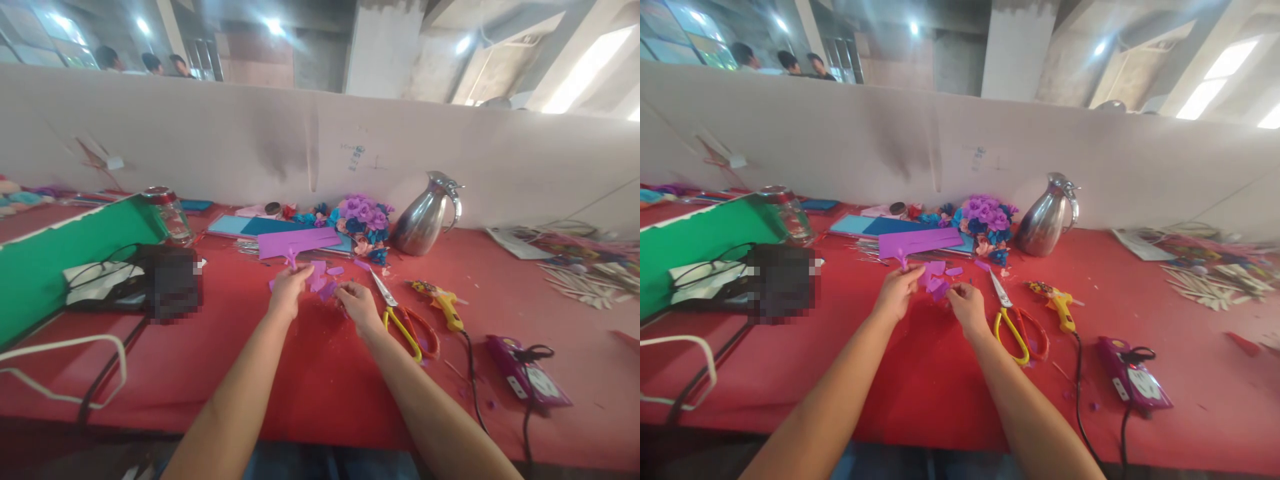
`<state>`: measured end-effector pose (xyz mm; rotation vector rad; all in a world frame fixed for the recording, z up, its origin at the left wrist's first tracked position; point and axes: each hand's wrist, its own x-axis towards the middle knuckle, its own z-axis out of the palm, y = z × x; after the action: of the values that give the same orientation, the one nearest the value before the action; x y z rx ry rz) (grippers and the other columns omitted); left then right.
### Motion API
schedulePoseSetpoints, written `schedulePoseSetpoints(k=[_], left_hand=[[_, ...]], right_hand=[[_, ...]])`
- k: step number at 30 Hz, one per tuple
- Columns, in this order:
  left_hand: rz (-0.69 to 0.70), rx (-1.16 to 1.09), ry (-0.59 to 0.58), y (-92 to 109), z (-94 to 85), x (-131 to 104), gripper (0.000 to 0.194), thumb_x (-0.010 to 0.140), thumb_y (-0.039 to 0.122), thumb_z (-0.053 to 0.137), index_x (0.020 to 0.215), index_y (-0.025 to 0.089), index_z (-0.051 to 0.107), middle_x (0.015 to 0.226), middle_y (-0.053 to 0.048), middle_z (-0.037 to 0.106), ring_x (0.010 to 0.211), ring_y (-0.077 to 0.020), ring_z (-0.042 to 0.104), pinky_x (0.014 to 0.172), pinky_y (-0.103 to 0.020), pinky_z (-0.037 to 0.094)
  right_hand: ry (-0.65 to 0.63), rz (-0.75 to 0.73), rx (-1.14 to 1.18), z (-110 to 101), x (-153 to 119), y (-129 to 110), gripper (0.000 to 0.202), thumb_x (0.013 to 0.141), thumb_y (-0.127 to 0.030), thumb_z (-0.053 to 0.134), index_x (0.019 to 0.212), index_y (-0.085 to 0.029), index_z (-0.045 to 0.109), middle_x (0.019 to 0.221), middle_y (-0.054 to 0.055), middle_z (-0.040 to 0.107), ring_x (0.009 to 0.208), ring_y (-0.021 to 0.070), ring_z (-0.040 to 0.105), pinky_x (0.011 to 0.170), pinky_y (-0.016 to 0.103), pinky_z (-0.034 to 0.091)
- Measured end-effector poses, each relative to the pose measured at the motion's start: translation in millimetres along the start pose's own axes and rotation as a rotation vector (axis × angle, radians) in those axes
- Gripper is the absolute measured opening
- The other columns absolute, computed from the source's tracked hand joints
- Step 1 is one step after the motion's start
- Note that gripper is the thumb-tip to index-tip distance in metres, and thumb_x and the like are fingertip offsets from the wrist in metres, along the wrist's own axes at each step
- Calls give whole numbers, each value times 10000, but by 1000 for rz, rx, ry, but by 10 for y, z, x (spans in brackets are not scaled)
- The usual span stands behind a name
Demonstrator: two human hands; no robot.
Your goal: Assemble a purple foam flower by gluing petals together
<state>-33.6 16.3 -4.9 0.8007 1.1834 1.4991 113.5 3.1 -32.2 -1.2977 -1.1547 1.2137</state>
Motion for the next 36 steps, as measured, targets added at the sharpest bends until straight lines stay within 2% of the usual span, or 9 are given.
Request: schedulePoseSetpoints(k=[4, 7, 9, 11, 14, 21, 27, 31, 36], left_hand=[[23, -174, -20, 48, -4, 21, 315, 481, 315, 816, 696, 161, 644, 488, 76, 444, 390, -16, 212, 416, -232, 123], [-12, -125, -68, 47, 34, -19, 316, 479, 311, 814, 694, 155, 644, 454, 89, 388, 393, -22, 224, 425, -230, 128], [-31, -77, -94, 32, 70, -62, 302, 492, 315, 802, 692, 155, 642, 429, 101, 348, 389, -26, 220, 434, -232, 122], [-51, -46, -118, 12, 106, -104, 290, 500, 311, 792, 690, 156, 638, 431, 99, 362, 389, -29, 232, 441, -233, 125], [-79, -26, -168, -15, 145, -149, 270, 512, 302, 778, 680, 152, 629, 460, 81, 425, 402, -34, 283, 446, -230, 163], [-90, -106, -185, -6, 142, -136, 253, 555, 275, 746, 684, 170, 555, 391, 124, 308, 355, -25, 184, 423, -224, 100], [-55, -49, -167, -26, 133, -157, 363, 470, 225, 824, 685, 167, 536, 616, 63, 553, 434, -23, 377, 442, -202, 224], [-60, -11, -139, -59, 128, -144, 341, 470, 295, 835, 636, 156, 572, 548, 68, 506, 444, -35, 379, 464, -215, 254], [-67, 60, -126, -66, 125, -123, 324, 431, 323, 837, 617, 128, 657, 532, 32, 545, 454, -39, 366, 480, -227, 251]], right_hand=[[-79, 14, -94, -15, 18, 61, 181, 652, -305, 590, 772, -192, 662, 517, -27, 614, 442, 129, 541, 446, 229, 351], [-27, -43, -95, -27, 5, 8, 283, 680, -351, 611, 917, -200, 640, 597, -24, 652, 428, 119, 518, 433, 229, 339], [-25, -92, -32, -27, -26, -74, 294, 710, -427, 615, 890, -195, 631, 629, -14, 654, 430, 106, 496, 434, 232, 340], [-93, -107, 49, -14, -68, -160, 313, 709, -470, 634, 844, -188, 627, 633, -10, 641, 450, 102, 499, 452, 234, 357], [-183, -107, 108, 19, -118, -231, 291, 667, -439, 681, 798, -186, 621, 647, -10, 632, 487, 101, 518, 470, 230, 366], [-126, -64, 94, 31, -103, -190, 201, 661, -377, 629, 691, -187, 570, 501, -44, 567, 439, 91, 469, 461, 227, 325], [-90, -54, 95, 18, -102, -212, 175, 643, -355, 617, 679, -193, 562, 480, -59, 545, 430, 94, 467, 471, 232, 331], [-81, -52, 77, 22, -108, -220, 173, 649, -359, 613, 675, -197, 560, 478, -57, 542, 433, 98, 470, 461, 232, 322], [-77, -57, 78, 25, -113, -208, 188, 648, -369, 611, 686, -193, 556, 476, -55, 537, 427, 93, 453, 442, 226, 299]])
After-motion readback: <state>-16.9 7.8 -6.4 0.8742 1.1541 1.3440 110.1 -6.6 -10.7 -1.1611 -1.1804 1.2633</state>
